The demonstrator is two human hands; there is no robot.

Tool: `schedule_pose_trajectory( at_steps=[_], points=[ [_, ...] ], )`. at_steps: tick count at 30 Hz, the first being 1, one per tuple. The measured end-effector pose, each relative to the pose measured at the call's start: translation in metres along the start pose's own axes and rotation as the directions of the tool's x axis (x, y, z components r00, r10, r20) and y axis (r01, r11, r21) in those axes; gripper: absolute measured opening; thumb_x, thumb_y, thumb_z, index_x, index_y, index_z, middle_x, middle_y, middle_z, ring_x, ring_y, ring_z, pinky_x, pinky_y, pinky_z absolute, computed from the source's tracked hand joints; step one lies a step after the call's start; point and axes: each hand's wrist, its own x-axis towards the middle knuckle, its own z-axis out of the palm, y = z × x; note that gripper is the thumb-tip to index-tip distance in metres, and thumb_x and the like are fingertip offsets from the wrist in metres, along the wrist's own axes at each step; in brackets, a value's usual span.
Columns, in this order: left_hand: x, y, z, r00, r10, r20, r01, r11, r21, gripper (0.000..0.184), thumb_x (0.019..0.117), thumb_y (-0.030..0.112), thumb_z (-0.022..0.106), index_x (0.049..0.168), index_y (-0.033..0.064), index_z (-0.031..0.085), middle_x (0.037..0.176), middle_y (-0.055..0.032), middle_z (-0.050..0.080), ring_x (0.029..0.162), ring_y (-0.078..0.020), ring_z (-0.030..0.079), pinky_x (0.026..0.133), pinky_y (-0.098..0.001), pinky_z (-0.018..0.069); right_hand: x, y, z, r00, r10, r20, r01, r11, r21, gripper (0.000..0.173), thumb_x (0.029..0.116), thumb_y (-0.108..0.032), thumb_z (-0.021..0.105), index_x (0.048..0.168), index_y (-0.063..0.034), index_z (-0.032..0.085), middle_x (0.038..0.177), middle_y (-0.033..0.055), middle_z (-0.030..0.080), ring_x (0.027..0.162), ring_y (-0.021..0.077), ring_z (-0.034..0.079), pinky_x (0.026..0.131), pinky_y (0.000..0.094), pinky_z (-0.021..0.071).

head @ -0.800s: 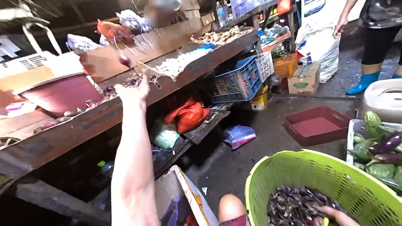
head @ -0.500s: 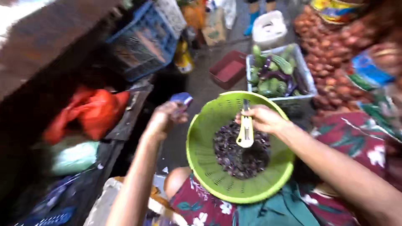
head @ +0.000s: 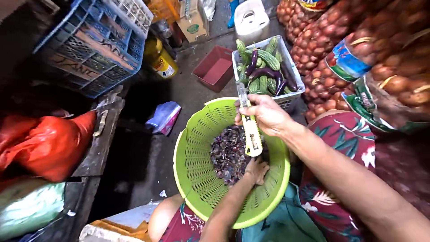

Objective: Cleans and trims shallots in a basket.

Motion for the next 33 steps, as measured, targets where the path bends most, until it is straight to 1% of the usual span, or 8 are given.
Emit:
schedule_pose_trajectory(
  at_steps=[6,8,11,13,18,23,27,33],
  points=[
    [-0.031,-0.053,0.007,0.963,-0.268,-0.011,0.265,0.957,-0.121,0.087,0.0818,0.059,0.076,0.155,0.0249,0.044,0.169,-0.0124,0.023,0.15,-0.0512,0.022,0.111,-0.0805,0.0178,-0.006,0.002,0.004,0.999,0.018,0.042,-0.016,0.999,-0.041,0.025,0.0993,0.006,0.054,0.123,0.0,0.06,0.102,0.0139,0.067,0.07,0.0187,0.068,0.066,0.0319,0.0613],
    [-0.067,-0.09,0.016,0.906,-0.418,0.063,0.422,0.887,-0.188,0.081,0.0861,0.047,0.077,0.156,0.0253,0.041,0.165,-0.0174,0.028,0.143,-0.052,0.035,0.102,-0.0741,0.0412,-0.014,0.0,0.0,0.998,-0.005,0.057,0.009,0.998,-0.059,0.026,0.0987,0.006,0.053,0.123,-0.0001,0.06,0.101,0.0138,0.067,0.069,0.0184,0.067,0.065,0.0313,0.0611],
    [-0.116,-0.142,0.036,0.797,-0.578,0.174,0.604,0.767,-0.217,0.071,0.0907,0.02,0.073,0.154,0.0085,0.043,0.156,-0.0256,0.04,0.144,-0.049,0.036,0.108,-0.0655,0.0406,-0.018,-0.009,-0.001,0.998,-0.045,0.053,0.046,0.999,-0.026,0.024,0.0983,0.008,0.052,0.12,0.0008,0.06,0.102,0.0139,0.067,0.07,0.0187,0.069,0.066,0.0308,0.0618],
    [-0.117,-0.141,0.016,0.808,-0.579,0.112,0.586,0.768,-0.257,0.08,0.0895,0.024,0.073,0.159,0.0115,0.035,0.154,-0.0259,0.043,0.138,-0.0486,0.045,0.105,-0.0657,0.0447,-0.016,-0.015,-0.008,0.995,-0.07,0.066,0.07,0.998,-0.006,0.024,0.0988,0.008,0.051,0.121,0.0025,0.059,0.099,0.0142,0.068,0.069,0.0192,0.07,0.066,0.0321,0.0629],
    [-0.073,-0.076,-0.045,0.894,-0.425,-0.143,0.365,0.874,-0.32,0.041,0.0978,0.017,0.061,0.137,0.0036,0.061,0.138,-0.0221,0.061,0.131,-0.0413,0.055,0.106,-0.0615,0.0448,-0.014,-0.035,-0.024,0.973,-0.229,0.017,0.224,0.931,-0.287,0.022,0.1005,0.002,0.056,0.122,0.0,0.062,0.1,0.0116,0.068,0.064,0.0145,0.069,0.06,0.0276,0.0623],
    [-0.019,-0.035,-0.028,0.992,0.012,-0.128,-0.026,0.994,-0.107,0.029,0.1021,0.005,0.051,0.126,-0.0021,0.066,0.141,-0.0223,0.058,0.133,-0.041,0.053,0.109,-0.0576,0.0449,-0.01,-0.037,-0.031,0.955,-0.295,-0.036,0.266,0.902,-0.339,0.02,0.0991,0.002,0.058,0.118,-0.0006,0.064,0.096,0.0113,0.07,0.062,0.0152,0.069,0.059,0.0288,0.0631],
    [0.013,-0.023,-0.002,0.987,-0.156,-0.029,0.158,0.986,0.062,0.049,0.1042,-0.001,0.043,0.153,0.0034,0.041,0.157,-0.0282,0.037,0.147,-0.047,0.033,0.118,-0.0616,0.0283,-0.02,-0.029,-0.023,0.959,-0.284,0.016,0.263,0.865,-0.427,0.02,0.1007,-0.003,0.059,0.12,-0.0045,0.064,0.086,0.0134,0.071,0.059,0.0201,0.068,0.053,0.0308,0.0597],
    [-0.002,-0.033,-0.013,0.959,-0.283,0.032,0.267,0.856,-0.443,0.066,0.0901,0.011,0.072,0.15,0.0037,0.045,0.152,-0.0274,0.043,0.132,-0.0462,0.051,0.106,-0.0606,0.0461,-0.018,-0.026,-0.018,0.957,-0.283,0.058,0.268,0.796,-0.542,0.018,0.1006,-0.005,0.062,0.118,-0.0067,0.066,0.089,0.0089,0.072,0.06,0.0148,0.069,0.057,0.028,0.061]
  ],
)
